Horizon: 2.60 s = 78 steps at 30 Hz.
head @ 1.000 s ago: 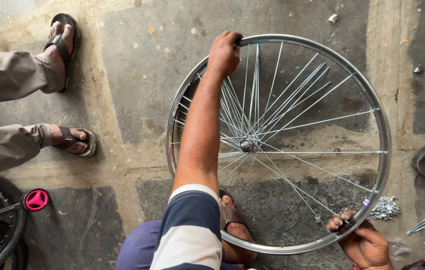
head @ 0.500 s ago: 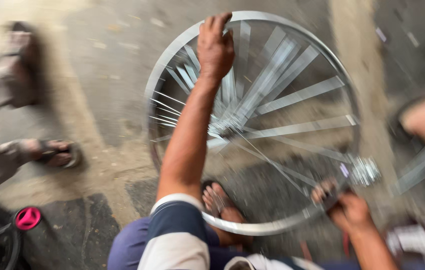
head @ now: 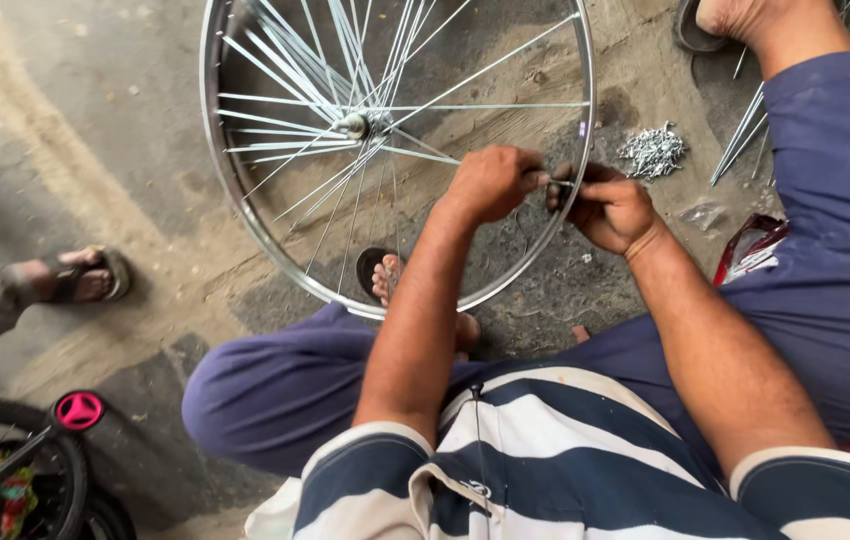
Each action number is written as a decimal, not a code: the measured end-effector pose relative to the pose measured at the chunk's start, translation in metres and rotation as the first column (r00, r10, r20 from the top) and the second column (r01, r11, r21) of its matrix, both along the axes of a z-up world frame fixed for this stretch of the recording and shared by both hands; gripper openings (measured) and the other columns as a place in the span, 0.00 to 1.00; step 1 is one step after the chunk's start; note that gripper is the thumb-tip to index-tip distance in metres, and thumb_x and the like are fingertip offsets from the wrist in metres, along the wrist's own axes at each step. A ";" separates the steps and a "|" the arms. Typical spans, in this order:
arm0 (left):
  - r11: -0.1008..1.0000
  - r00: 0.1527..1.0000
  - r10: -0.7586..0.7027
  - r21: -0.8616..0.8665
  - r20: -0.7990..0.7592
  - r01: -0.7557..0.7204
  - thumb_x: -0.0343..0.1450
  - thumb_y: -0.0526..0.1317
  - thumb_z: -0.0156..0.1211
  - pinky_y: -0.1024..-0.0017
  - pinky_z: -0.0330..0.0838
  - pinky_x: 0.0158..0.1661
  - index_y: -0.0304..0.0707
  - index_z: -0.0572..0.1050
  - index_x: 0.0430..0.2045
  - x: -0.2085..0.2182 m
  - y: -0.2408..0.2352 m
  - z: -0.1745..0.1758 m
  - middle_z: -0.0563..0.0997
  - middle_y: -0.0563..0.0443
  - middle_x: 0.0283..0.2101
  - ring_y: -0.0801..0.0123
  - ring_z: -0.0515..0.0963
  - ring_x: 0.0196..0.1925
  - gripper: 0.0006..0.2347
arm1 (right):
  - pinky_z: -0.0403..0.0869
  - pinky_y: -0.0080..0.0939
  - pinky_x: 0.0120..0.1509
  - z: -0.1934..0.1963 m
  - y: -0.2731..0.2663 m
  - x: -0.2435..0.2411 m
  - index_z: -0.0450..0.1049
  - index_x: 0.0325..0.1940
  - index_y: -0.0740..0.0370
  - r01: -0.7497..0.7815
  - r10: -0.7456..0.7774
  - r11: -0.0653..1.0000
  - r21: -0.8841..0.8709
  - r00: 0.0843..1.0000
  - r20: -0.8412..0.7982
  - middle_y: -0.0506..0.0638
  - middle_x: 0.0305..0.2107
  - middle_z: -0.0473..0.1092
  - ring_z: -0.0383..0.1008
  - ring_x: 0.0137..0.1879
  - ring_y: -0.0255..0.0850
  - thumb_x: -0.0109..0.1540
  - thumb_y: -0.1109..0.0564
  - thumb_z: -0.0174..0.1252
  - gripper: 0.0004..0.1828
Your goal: The person sits on the ground and laces a bicycle wheel by inserting spokes through the rim and hub, then securing them with nipples. The person repeatedly picks up spokes and nipples, threads them, and tightens them by hand.
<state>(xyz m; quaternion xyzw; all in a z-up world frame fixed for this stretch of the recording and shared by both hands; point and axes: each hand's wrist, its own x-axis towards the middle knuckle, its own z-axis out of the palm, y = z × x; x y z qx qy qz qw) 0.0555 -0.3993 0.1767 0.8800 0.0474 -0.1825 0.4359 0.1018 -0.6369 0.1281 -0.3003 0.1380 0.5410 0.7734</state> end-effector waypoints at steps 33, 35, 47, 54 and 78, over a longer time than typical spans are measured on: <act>0.930 0.965 0.261 -0.263 -0.017 -0.256 0.68 0.42 0.65 0.59 0.52 0.54 0.48 0.75 0.41 -0.023 -0.034 -0.014 0.87 0.60 0.38 0.72 0.84 0.46 0.10 | 0.79 0.34 0.46 0.075 0.015 -0.028 0.75 0.48 0.67 0.267 0.525 0.760 -0.592 0.285 0.802 0.51 0.35 0.79 0.81 0.42 0.35 0.67 0.67 0.57 0.06; 0.908 0.964 0.264 -0.340 0.015 -0.243 0.65 0.41 0.68 0.57 0.51 0.53 0.47 0.75 0.40 -0.024 -0.033 -0.012 0.86 0.60 0.39 0.72 0.84 0.47 0.12 | 0.79 0.35 0.45 0.075 0.015 -0.029 0.74 0.47 0.68 0.268 0.546 0.740 -0.617 0.296 0.784 0.52 0.35 0.79 0.81 0.41 0.36 0.67 0.67 0.57 0.05; 0.963 0.975 0.206 -0.161 -0.085 -0.217 0.71 0.40 0.61 0.61 0.53 0.55 0.52 0.76 0.45 -0.022 -0.032 -0.002 0.87 0.60 0.39 0.71 0.83 0.47 0.10 | 0.81 0.39 0.50 0.074 0.015 -0.026 0.73 0.49 0.65 0.286 0.560 0.760 -0.584 0.171 0.811 0.54 0.39 0.79 0.82 0.45 0.39 0.67 0.66 0.58 0.07; 0.960 0.980 0.186 -0.199 -0.073 -0.197 0.70 0.41 0.63 0.62 0.53 0.54 0.52 0.76 0.45 -0.021 -0.034 -0.004 0.86 0.60 0.43 0.73 0.82 0.50 0.10 | 0.82 0.40 0.47 0.071 0.014 -0.025 0.72 0.50 0.63 0.265 0.626 0.715 -0.647 0.171 0.761 0.52 0.37 0.78 0.82 0.43 0.39 0.67 0.64 0.57 0.07; 0.995 0.997 0.075 0.060 0.027 -0.077 0.73 0.53 0.54 0.47 0.51 0.58 0.52 0.80 0.39 -0.021 -0.042 -0.027 0.83 0.53 0.44 0.60 0.73 0.54 0.12 | 0.75 0.34 0.59 0.052 0.011 -0.042 0.69 0.59 0.69 0.191 0.433 0.813 -0.550 0.432 0.791 0.51 0.48 0.75 0.76 0.52 0.35 0.67 0.63 0.61 0.17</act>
